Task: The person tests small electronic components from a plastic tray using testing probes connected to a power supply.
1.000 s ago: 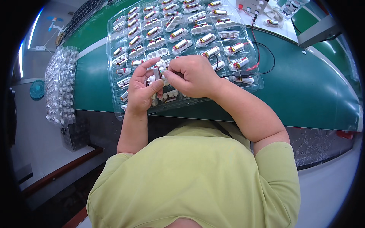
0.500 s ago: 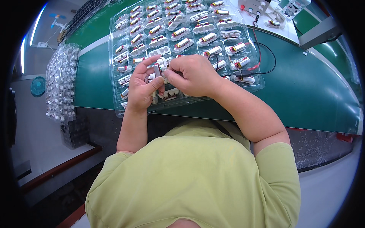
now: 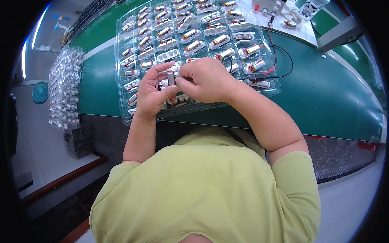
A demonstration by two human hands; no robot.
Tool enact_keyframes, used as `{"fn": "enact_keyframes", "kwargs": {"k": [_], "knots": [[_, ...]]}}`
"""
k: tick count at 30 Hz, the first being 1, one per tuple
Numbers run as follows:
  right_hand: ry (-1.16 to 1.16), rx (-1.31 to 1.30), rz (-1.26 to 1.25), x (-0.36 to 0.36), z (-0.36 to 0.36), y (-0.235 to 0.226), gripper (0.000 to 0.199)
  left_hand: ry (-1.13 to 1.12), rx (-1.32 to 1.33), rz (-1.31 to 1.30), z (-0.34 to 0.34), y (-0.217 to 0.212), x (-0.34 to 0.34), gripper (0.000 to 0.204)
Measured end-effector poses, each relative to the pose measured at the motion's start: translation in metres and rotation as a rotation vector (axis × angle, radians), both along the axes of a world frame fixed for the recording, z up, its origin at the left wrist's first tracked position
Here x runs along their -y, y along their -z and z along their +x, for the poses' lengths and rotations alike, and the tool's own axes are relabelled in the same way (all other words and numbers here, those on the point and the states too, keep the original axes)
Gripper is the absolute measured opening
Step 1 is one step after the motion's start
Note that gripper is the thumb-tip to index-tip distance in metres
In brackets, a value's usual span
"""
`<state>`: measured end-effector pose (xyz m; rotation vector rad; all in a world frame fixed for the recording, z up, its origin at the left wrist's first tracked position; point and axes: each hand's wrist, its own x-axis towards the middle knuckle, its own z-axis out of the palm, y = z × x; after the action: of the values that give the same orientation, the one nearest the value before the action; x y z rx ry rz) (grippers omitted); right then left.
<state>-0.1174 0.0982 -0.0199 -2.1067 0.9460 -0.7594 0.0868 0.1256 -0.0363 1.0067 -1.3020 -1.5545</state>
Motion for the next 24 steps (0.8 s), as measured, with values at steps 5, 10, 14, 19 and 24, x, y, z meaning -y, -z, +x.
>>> {"fn": "enact_keyframes", "kwargs": {"k": [5,10,14,19,24], "knots": [[0.033,0.002,-0.057,0.0,0.004,0.004,0.024,-0.014,0.027,-0.026,-0.001,0.002,0.002,0.059],[0.069,0.119,-0.003,-0.001,0.004,0.006,0.022,-0.024,-0.008,-0.001,-0.002,0.0,0.002,0.06],[0.057,0.103,-0.036,-0.002,0.004,0.007,0.021,-0.039,-0.026,-0.032,-0.001,0.001,0.0,0.062],[0.117,0.107,-0.068,-0.002,0.0,0.011,0.02,-0.018,-0.074,-0.006,-0.006,0.004,0.001,0.059],[0.128,0.092,-0.066,0.007,0.004,0.014,0.024,-0.04,-0.056,-0.059,-0.003,0.003,0.008,0.056]]}}
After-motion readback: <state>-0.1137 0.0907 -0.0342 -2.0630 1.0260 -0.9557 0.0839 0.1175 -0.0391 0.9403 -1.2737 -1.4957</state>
